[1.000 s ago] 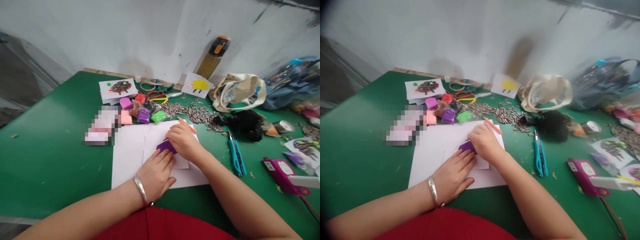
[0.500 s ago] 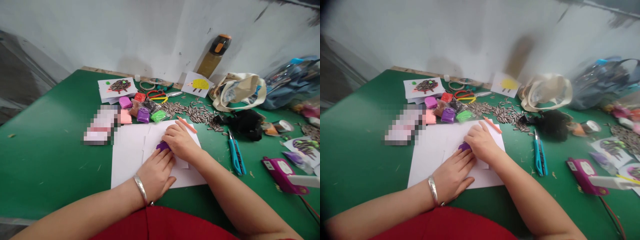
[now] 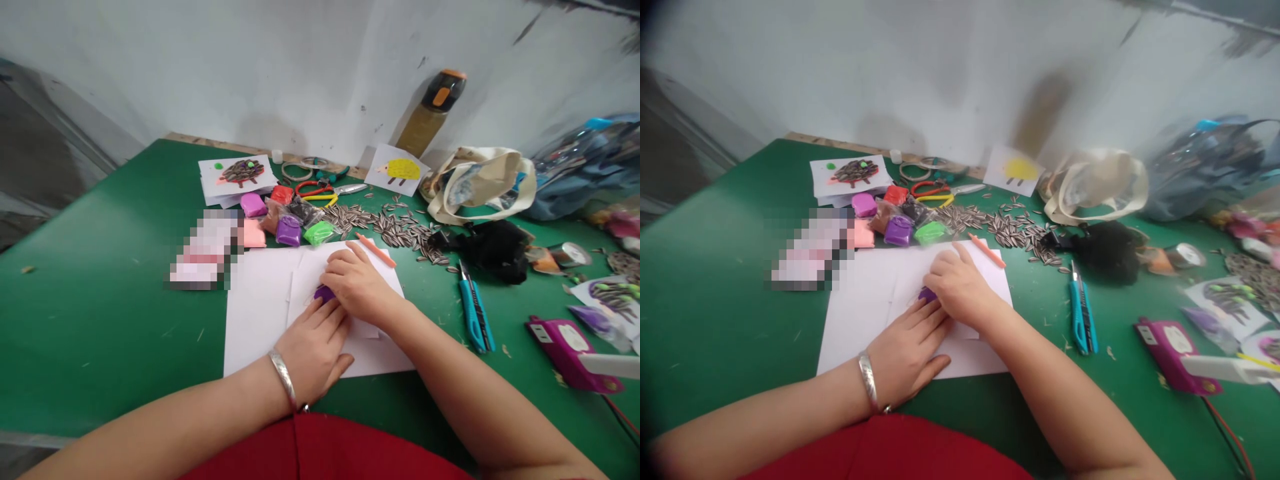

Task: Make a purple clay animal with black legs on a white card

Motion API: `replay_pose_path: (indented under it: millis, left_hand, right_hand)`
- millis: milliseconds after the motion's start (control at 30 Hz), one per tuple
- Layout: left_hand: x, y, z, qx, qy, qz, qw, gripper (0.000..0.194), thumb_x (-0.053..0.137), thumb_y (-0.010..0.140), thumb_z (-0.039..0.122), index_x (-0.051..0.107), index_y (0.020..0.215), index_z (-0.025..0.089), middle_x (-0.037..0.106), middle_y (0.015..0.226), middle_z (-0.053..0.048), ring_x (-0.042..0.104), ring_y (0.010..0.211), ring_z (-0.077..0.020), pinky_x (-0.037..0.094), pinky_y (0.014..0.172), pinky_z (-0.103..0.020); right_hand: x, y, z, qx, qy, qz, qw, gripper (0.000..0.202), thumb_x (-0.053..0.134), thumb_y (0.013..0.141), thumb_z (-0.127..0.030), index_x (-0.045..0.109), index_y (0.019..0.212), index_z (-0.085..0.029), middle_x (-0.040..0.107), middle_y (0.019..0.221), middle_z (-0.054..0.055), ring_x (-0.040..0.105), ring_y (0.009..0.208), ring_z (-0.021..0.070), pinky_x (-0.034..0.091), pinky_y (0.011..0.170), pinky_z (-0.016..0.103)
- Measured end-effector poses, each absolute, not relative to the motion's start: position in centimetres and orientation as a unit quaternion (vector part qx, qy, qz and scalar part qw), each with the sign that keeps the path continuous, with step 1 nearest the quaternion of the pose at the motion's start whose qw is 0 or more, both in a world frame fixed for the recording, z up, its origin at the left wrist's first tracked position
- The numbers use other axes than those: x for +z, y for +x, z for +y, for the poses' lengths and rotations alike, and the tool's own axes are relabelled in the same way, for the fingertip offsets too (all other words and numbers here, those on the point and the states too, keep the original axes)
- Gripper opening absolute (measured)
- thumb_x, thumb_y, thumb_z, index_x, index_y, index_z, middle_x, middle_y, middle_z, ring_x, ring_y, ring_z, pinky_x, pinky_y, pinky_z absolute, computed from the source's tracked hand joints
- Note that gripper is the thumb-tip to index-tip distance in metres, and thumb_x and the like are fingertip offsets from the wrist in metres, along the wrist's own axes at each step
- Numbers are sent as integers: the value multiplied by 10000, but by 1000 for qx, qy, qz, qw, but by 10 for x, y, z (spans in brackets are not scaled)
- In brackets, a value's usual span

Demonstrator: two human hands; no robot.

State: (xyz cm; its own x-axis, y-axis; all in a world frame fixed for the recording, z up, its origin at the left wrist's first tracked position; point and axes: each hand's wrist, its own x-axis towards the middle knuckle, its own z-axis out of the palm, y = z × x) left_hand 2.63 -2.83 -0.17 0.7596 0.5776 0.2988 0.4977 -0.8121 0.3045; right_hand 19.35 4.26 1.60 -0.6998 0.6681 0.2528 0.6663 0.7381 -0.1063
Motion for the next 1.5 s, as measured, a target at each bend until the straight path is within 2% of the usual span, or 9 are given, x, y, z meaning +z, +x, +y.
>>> replay_pose_path:
  millis: [967, 1200, 1367, 1500]
  left_hand:
    - [-2, 27, -29, 196, 930, 291, 110, 508, 520, 895, 367, 550, 1269, 25, 561, 1313, -203, 461, 1270, -355, 347, 1100, -537]
    - [-2, 27, -29, 198, 931, 289, 102, 488, 514, 897, 363, 563, 1246, 26, 563, 1310, -211, 468, 1267, -341, 352, 1093, -527]
    - [-3, 26, -29, 196, 932, 289, 100, 472, 512, 897, 371, 573, 1231, 43, 575, 1297, -208, 486, 1256, -332, 353, 1090, -524]
    - [-4, 26, -29, 200, 931, 290, 93, 456, 515, 896, 372, 577, 1226, 63, 569, 1312, -197, 488, 1261, -326, 361, 1085, -517]
  right_hand:
    - [15, 192, 43, 26, -328, -933, 143, 207, 490, 906, -179, 591, 727, -203, 584, 811, 43, 439, 929, 207, 276, 981, 428]
    - [12, 200, 45, 27, -355, -917, 180, 213, 474, 866, -86, 631, 760, -182, 606, 825, 55, 456, 933, 208, 311, 916, 405]
    - [8, 206, 45, 27, -359, -917, 174, 217, 473, 863, -85, 631, 756, -189, 611, 836, 47, 460, 934, 203, 283, 962, 414]
    - [6, 208, 45, 19, -370, -913, 173, 211, 482, 839, -82, 608, 713, -194, 605, 831, 51, 452, 916, 207, 296, 921, 402]
